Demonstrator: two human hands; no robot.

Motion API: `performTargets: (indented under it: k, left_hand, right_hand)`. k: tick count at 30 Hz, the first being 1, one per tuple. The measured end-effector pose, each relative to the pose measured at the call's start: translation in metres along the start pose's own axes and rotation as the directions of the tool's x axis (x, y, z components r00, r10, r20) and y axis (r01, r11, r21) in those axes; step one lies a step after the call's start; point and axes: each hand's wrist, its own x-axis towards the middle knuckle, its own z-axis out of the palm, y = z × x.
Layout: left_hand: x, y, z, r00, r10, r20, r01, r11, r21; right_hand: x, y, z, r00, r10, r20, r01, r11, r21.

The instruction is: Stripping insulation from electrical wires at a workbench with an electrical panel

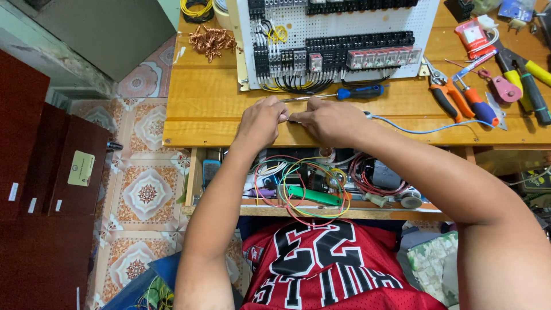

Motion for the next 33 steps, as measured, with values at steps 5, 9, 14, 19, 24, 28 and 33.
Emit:
performTargets:
  k: [5, 9, 14, 19, 24, 28, 33]
  left_hand:
    - [0.000, -0.001, 0.002, 1.000, -0.003, 0.003, 0.003, 1.000, 0.007]
    - [-0.001, 0.003, -0.006, 1.000, 0.009, 0.001, -0.009, 1.000, -0.004]
    - [-0.001, 0.004, -0.007, 1.000, 0.004, -0.001, -0.004, 1.000, 0.001]
    - [-0.003, 0.006, -0.010, 1.000, 0.011, -0.009, -0.011, 1.000, -0.017]
    - [-0.002, 0.008, -0.012, 1.000, 0.003, -0.011, -0.003, 1.000, -0.007]
    - [-0.003, 0.009, -0.015, 1.000, -0.008, -0.005, 0.007, 1.000, -0.017]
    - [-0.002, 0.007, -0.015, 0.999, -0.020, 0.028, 0.021, 0.999, -0.043]
  right_hand:
    - [-0.006, -0.001, 0.013, 0.993, -0.050, -0.111, 0.041, 0.995, -0.086]
    - [-0.008, 0.001, 0.016, 0.986, -0.065, -0.156, 0.048, 0.993, -0.111]
    - [-0.003, 0.005, 0.016, 0.994, -0.032, -0.101, 0.029, 0.999, -0.031]
    - [0.000, 0.002, 0.005, 0.999, 0.021, -0.024, -0.021, 1.000, 0.002]
    - [0.007, 0.007, -0.002, 0.994, 0.082, 0.069, -0.082, 0.997, -0.007]
    - [0.011, 0.011, -0.007, 0.993, 0.072, 0.097, -0.073, 0.997, 0.005]
    - [0.013, 0.010, -0.014, 0.980, 0.094, 0.177, -0.101, 0.995, 0.028]
